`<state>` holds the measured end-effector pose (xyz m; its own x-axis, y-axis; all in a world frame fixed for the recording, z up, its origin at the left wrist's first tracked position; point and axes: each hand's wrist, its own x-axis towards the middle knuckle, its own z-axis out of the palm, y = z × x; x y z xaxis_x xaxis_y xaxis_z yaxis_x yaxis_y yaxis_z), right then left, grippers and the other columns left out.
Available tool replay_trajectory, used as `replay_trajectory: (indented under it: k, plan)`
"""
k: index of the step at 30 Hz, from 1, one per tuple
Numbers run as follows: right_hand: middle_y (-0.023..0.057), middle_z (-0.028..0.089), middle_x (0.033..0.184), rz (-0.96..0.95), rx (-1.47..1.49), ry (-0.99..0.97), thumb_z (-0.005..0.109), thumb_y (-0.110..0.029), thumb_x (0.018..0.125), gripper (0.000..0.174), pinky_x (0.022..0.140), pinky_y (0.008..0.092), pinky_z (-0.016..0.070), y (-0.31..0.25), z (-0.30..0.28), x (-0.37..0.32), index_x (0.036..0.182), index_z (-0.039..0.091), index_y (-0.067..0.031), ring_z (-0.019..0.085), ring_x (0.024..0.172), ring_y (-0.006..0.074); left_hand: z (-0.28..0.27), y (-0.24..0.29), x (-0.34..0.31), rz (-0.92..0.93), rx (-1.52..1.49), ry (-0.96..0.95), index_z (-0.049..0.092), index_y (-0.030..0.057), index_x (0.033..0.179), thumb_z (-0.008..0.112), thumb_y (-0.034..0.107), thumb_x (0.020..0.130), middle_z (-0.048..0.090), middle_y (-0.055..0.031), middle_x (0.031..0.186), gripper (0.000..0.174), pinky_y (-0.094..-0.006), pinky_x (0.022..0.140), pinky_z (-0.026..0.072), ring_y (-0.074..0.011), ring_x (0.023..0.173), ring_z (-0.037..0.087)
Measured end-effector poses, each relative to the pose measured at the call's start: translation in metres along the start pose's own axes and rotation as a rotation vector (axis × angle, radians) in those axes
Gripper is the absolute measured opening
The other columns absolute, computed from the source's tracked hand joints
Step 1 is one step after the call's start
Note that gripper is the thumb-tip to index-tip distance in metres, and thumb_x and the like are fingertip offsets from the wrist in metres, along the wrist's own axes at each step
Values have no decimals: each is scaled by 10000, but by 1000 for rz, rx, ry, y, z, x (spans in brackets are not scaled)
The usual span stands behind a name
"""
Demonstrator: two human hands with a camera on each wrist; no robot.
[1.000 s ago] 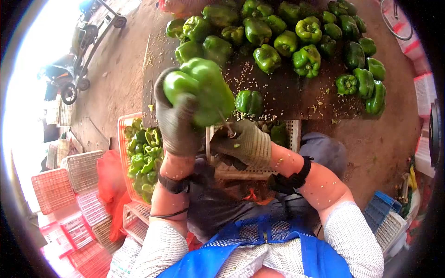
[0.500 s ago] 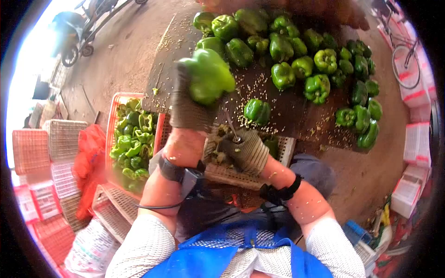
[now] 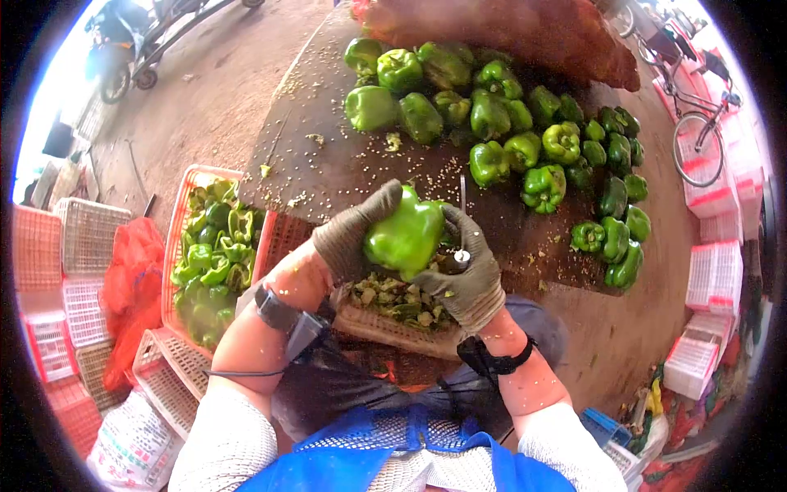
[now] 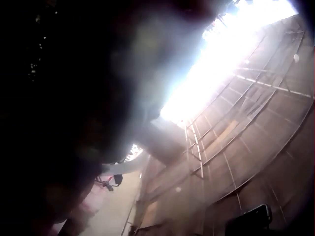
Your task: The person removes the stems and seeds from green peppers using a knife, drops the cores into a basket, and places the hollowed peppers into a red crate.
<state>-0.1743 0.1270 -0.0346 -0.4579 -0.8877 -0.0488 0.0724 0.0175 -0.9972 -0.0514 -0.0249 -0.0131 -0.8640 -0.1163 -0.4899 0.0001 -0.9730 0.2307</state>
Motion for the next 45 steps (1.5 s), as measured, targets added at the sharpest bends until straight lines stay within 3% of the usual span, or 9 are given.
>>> replay_trajectory:
  k: [4,8,12,18,19,26,30,39,45]
  plan:
    - [127,515,1349,-127,-303,26,927,-264,589,1062,1034,355,435,5,-8,-1,1429,337,8,542,1184,231,5,-15,10,14,137,-52,566,23,1236,619,562,875,642,-122,1157,651,-362,989,465,-206,1066,616]
    - [134,544,1322,-161,-298,28,917,-273,604,1043,1019,354,444,10,-25,3,1435,343,-11,552,1177,216,4,-28,17,599,1052,27,304,-8,1450,798,509,724,469,-144,1359,1019,-340,1082,346,-244,1260,456]
    - [123,565,1299,-194,-243,-22,902,-269,630,984,990,343,463,-3,-33,0,1425,375,-28,565,1158,204,-8,-28,18,1001,1531,-114,456,24,1379,906,485,527,468,-145,1335,1069,-386,1064,371,-281,1252,463]
    - [167,609,1215,-143,-27,31,861,-263,637,938,965,342,478,-11,-28,16,1399,381,0,606,1097,252,25,-47,31,785,727,133,460,30,1371,827,465,709,539,-96,1265,873,-343,950,485,-217,1106,570]
    - [129,601,1221,-186,-122,68,874,-254,682,897,965,298,464,-12,-26,17,1401,403,2,560,1106,156,18,-45,41,825,671,67,436,35,1379,764,499,777,565,-99,1228,829,-342,928,506,-210,1072,590]
    - [146,546,1312,-219,-90,141,847,-181,712,880,1021,337,444,-18,-19,11,1420,359,6,544,1191,207,11,-44,47,355,-21,-52,454,92,1359,544,674,837,593,-91,1221,787,-434,946,511,-248,1103,593]
    - [155,576,1239,-236,2,132,844,-206,670,840,986,357,465,-16,-30,9,1364,403,-39,565,1163,250,15,-40,54,699,784,117,436,48,1391,598,584,878,605,-81,1197,759,-337,937,492,-185,1065,593]
    - [135,521,1335,-147,-1,25,882,-251,644,1006,1023,337,438,-12,-38,6,1438,314,-8,509,1214,200,24,-34,28,585,960,7,265,79,1488,939,255,551,482,-103,1366,1168,-353,1015,450,-215,1193,522]
    - [107,611,1228,88,73,12,802,-114,688,828,955,299,486,-10,-38,7,1412,410,-18,584,1089,156,7,-38,30,392,766,-11,205,74,1503,918,170,602,496,-92,1358,1153,-361,1038,426,-202,1221,505]
